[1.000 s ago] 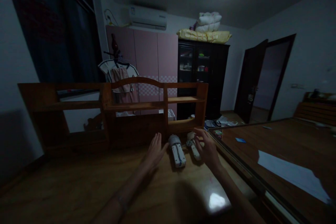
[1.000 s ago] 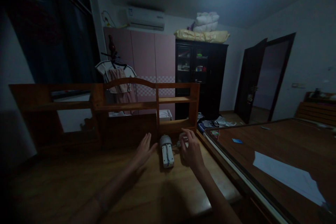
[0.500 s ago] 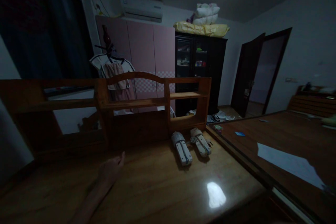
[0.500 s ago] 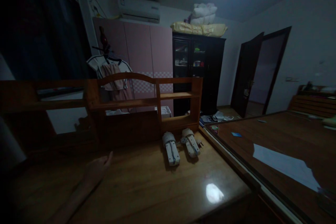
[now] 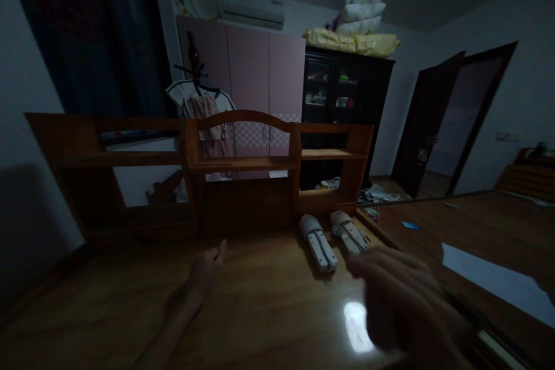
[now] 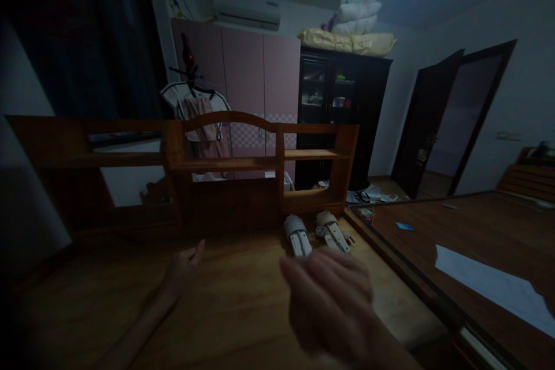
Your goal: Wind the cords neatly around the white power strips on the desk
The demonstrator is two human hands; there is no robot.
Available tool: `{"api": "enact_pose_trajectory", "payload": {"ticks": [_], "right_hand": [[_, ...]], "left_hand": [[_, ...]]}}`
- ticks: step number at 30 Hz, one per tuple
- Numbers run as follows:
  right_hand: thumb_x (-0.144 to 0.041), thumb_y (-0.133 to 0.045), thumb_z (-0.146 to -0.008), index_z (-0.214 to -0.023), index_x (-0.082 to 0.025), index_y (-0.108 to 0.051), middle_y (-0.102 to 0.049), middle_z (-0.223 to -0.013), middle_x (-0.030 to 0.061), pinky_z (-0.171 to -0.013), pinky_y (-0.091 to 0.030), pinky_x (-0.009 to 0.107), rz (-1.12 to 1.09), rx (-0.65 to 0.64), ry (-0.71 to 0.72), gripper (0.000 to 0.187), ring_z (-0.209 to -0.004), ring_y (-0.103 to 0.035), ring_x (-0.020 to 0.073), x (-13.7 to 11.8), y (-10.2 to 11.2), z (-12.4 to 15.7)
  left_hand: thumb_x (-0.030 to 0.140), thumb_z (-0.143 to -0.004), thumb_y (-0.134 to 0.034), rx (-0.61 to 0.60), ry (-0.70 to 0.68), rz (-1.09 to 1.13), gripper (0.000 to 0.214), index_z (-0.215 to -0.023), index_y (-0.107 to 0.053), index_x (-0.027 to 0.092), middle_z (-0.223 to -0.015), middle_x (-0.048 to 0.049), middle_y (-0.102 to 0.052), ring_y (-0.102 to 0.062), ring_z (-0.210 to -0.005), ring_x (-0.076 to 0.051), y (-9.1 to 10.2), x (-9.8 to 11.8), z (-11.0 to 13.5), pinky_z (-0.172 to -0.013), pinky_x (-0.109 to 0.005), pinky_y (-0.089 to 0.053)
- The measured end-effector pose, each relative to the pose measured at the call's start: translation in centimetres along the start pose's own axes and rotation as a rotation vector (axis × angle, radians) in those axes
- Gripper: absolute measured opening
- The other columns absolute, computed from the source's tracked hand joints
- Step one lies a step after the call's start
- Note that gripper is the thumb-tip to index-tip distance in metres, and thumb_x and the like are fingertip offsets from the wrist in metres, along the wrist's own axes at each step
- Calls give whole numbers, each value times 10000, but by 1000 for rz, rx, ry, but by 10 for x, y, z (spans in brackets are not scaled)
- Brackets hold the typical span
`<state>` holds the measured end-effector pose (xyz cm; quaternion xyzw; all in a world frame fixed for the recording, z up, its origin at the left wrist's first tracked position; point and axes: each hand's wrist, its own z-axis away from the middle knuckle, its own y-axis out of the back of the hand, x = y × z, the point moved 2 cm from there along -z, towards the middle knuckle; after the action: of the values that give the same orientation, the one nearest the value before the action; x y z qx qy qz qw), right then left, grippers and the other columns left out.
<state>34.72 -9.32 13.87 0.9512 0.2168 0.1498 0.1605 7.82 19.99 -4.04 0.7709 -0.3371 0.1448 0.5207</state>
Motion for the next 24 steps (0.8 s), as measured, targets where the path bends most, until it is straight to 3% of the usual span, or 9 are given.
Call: {"api": "enact_pose_trajectory", "payload": {"ticks": [1,5,7,10,12,17,21,24], "right_hand": [[-130,-452,-901,-1188,-197,-545,-668,-759,42,-649,-506,278,37,-32,-45,308,-685,-644,170,15,-23,3],[-247,-439,-934,-1145,-153,-584,-681,-936,103,-684,-506,289,214,-446,-487,273,-732,-655,192,88,-119,47],[-289,-423,-938,-1279,-124,-508,-624,-1140,155,-857,-489,342,230,-512,-547,388,-1010,-614,244,113,-152,73],[-377,-458,-915,-1451,-60,-261,-352,-1447,193,-1059,-357,367,167,-567,-497,654,-1331,-347,259,130,-186,99],[-418,-483,-890,-1477,-35,-156,-226,-1507,190,-1114,-278,391,130,-637,-460,774,-1395,-207,261,132,-202,110],[-389,-540,-834,-1487,-53,-132,-74,-1546,163,-1153,-148,435,121,-760,-460,840,-1423,-29,279,132,-219,126],[-448,-508,-875,-1500,-171,-145,-6,-1557,129,-1130,-195,414,75,-719,-653,775,-1421,-67,282,136,-212,132],[-527,-485,-879,-1504,-126,-83,-102,-1536,192,-1093,-266,405,22,-709,-859,845,-1404,-161,303,143,-210,141]], "left_hand": [[554,-876,-303,7,12,0,549,-486,-409,183,-479,13,-381,-388,-493,-118,0,-2,-1,-528,-256,-204],[564,-877,-297,9,49,4,571,-465,-397,182,-460,17,-355,-385,-479,-114,1,-9,-5,-522,-257,-192],[568,-874,-297,5,47,9,574,-461,-399,181,-458,17,-358,-387,-477,-113,2,-9,-5,-523,-256,-196],[576,-863,-309,-17,43,10,563,-470,-398,183,-465,16,-371,-393,-484,-115,2,-7,-4,-523,-252,-207],[586,-853,-315,-31,52,-3,555,-477,-393,186,-468,17,-372,-390,-485,-117,1,-6,-3,-518,-251,-212],[583,-855,-310,-46,50,2,540,-493,-380,189,-473,20,-370,-377,-493,-119,-2,-7,-6,-519,-252,-226],[585,-856,-319,-102,33,-9,531,-514,-390,185,-495,22,-373,-388,-512,-118,-5,-6,-6,-531,-246,-242],[586,-867,-308,-122,22,-10,530,-533,-402,185,-511,22,-379,-394,-518,-119,-5,-1,-2,-534,-246,-250]]}}
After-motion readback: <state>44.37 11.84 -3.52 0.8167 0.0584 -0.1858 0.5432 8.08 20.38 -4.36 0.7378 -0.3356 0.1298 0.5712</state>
